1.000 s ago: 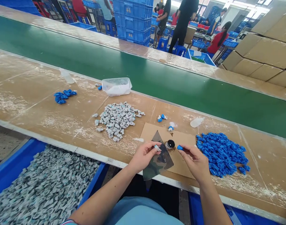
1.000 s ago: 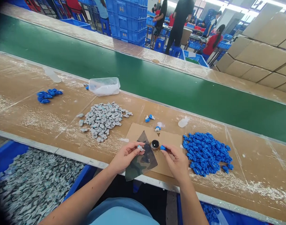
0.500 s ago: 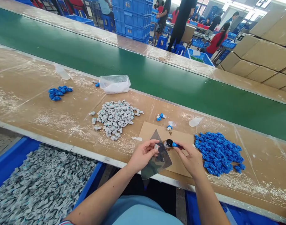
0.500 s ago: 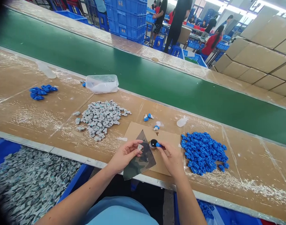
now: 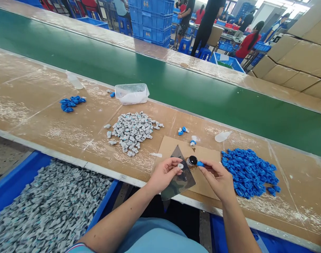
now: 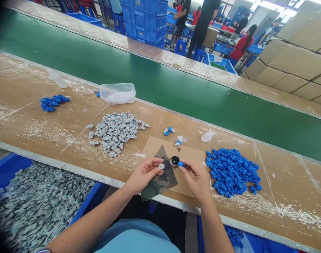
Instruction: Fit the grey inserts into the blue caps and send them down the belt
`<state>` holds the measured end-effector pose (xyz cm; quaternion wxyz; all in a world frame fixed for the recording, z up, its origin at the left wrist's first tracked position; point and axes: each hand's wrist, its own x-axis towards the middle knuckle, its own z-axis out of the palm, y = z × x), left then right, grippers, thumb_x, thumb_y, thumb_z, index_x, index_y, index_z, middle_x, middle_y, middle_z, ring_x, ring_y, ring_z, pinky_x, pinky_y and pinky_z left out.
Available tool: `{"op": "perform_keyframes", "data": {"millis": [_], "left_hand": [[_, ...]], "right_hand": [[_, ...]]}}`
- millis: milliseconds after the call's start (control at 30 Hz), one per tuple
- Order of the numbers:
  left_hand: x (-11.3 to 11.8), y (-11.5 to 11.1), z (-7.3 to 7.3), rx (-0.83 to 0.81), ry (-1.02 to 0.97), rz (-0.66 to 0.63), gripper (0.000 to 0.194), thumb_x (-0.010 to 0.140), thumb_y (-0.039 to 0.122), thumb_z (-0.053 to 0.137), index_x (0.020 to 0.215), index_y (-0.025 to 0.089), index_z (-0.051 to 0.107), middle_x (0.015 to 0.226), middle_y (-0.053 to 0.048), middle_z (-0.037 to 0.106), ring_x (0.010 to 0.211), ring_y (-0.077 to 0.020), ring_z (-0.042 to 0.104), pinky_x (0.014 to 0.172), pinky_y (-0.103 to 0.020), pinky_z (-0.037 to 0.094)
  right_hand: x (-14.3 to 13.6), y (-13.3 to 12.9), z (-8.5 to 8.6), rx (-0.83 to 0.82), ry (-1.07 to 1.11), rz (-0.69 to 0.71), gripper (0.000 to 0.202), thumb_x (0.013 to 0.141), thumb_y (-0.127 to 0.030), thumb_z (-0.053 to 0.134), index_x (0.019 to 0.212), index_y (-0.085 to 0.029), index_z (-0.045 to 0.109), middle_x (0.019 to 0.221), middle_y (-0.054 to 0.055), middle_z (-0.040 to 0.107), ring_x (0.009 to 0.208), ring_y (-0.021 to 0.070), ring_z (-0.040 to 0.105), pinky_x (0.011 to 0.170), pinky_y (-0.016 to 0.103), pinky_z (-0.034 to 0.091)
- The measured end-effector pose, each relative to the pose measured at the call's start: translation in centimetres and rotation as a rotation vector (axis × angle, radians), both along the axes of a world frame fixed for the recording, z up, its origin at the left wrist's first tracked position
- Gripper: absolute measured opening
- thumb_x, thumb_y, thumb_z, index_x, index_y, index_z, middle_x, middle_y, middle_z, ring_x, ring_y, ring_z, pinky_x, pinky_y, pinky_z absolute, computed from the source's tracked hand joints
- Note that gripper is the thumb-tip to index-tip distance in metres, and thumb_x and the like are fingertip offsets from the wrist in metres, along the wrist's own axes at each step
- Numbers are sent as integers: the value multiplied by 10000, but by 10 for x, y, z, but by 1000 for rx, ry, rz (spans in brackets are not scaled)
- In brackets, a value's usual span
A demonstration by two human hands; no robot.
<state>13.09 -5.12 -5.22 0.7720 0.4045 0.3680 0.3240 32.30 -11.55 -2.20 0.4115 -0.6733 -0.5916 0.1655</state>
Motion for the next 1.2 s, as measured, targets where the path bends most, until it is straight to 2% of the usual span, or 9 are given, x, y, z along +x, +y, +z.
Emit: {"op": "perform_keyframes", "data": {"millis": [133,333,500,600,767,867,1000,1100,1200], "left_hand": [[3,-4,-3,22,-14,-23,347,680,395,757,922,159,680,828,-43,695,756,-145,648,809,-318,521],[7,-9,-5,58,-79,-53,336,694,357,751,955,167,657,891,-58,688,838,-159,634,798,-310,522],[3,-7,-3,230,-32,-142,248,758,286,682,975,173,641,942,-66,686,912,-173,639,859,-316,503],[1,-4,1,313,1,-207,234,781,254,646,1001,177,624,951,-72,692,912,-177,649,853,-311,500],[-3,2,14,383,93,-268,234,786,178,596,1020,179,587,868,-51,688,815,-161,653,737,-270,506],[-4,4,21,448,174,-335,245,781,138,577,1020,191,586,834,-29,683,772,-146,643,711,-254,491],[-2,1,20,331,57,-335,207,777,186,614,980,179,576,817,-26,664,767,-142,637,715,-259,489],[3,-3,16,224,-31,-257,253,748,235,673,967,171,564,823,-30,652,774,-142,632,732,-269,490],[6,-6,13,171,-43,-239,296,726,253,697,978,173,564,823,-23,642,760,-136,629,726,-267,494]], "right_hand": [[-11,-6,0,-5,114,48,211,818,-349,634,969,-229,718,925,66,738,795,190,700,701,315,605],[-25,-6,4,-18,53,156,157,806,-275,649,940,-251,727,875,41,746,754,175,694,720,308,595],[-21,-4,8,-15,29,264,151,815,-245,648,942,-264,728,873,30,752,790,176,700,723,297,588],[-19,-5,8,-8,31,303,137,811,-246,661,920,-280,735,856,26,752,779,176,702,711,296,589],[-23,-10,5,66,56,243,146,803,-236,674,922,-283,744,801,21,748,713,165,699,638,268,587],[-24,-12,8,47,33,261,160,806,-226,672,936,-283,747,795,23,744,702,159,700,631,256,587],[-21,-12,12,56,56,296,132,785,-224,697,887,-280,758,758,15,747,658,148,697,600,232,580],[-22,-12,8,97,103,236,138,769,-212,711,877,-282,760,725,5,742,618,139,685,555,221,566],[-27,-14,0,90,115,173,144,776,-213,701,889,-282,759,714,2,737,613,141,680,555,230,564]]}}
